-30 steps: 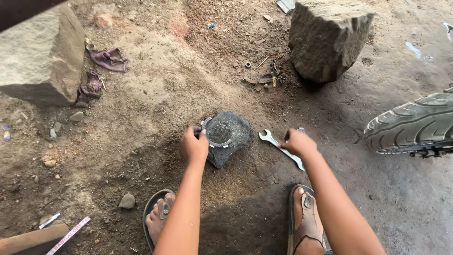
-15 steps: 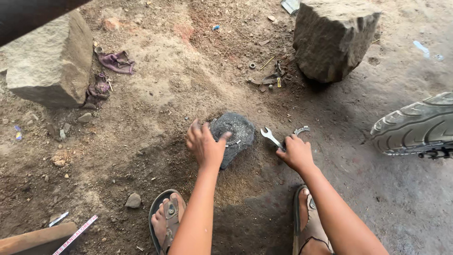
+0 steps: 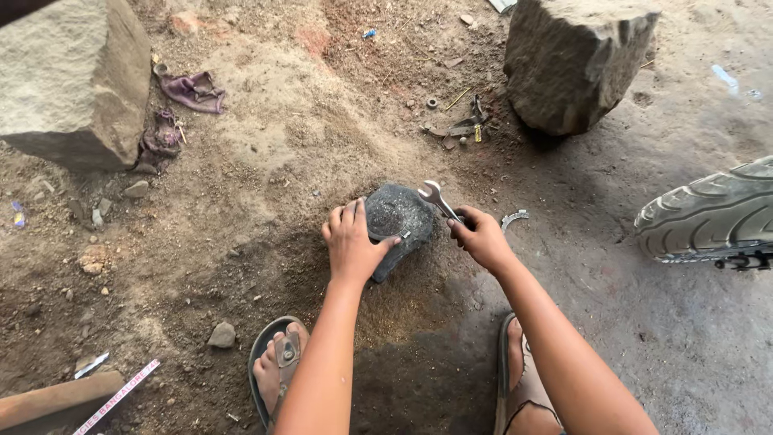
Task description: The person uses a wrench to repeatedly strike a small metal ring resting on a stone. The person holds the ring steady with their left hand while striking it with the wrench in their right hand. The person occasionally repositions the ring on the stone during the process.
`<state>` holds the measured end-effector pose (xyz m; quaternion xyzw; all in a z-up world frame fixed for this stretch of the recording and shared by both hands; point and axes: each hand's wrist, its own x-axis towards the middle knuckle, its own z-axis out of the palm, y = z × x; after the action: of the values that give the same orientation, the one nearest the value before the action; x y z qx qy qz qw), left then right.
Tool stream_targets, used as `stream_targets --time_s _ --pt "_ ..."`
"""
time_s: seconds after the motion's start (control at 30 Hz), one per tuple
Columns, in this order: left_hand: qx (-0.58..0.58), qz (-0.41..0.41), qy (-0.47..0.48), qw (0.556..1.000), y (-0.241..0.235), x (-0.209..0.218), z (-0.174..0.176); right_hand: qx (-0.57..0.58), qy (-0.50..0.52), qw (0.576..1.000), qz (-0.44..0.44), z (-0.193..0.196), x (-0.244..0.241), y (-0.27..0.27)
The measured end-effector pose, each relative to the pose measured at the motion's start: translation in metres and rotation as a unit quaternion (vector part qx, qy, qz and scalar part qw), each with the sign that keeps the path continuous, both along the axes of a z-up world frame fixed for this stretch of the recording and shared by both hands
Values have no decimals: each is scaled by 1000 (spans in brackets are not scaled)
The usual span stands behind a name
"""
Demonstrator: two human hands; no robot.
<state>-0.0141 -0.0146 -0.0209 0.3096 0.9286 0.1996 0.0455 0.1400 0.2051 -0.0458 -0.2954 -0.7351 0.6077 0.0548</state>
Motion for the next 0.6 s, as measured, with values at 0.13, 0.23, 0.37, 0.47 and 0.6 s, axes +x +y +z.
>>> stream_targets --time_s 0.13,0.23,0.37,0.47,0.6 --pt "-15 4 45 999 1 11 6 -66 -32 997 -24 3 2 8" --pt "-42 2 66 997 6 15 5 -94 -41 993 -57 5 -2 7" --pt "-77 11 31 996 13 14 -1 -129 -54 988 -70 13 -2 7" --pt "-130 27 -57 990 21 1 -4 -152 -48 985 -71 12 -1 4" --pt "-178 12 -170 969 26 -23 -5 -136 -48 985 -94 -6 -1 6"
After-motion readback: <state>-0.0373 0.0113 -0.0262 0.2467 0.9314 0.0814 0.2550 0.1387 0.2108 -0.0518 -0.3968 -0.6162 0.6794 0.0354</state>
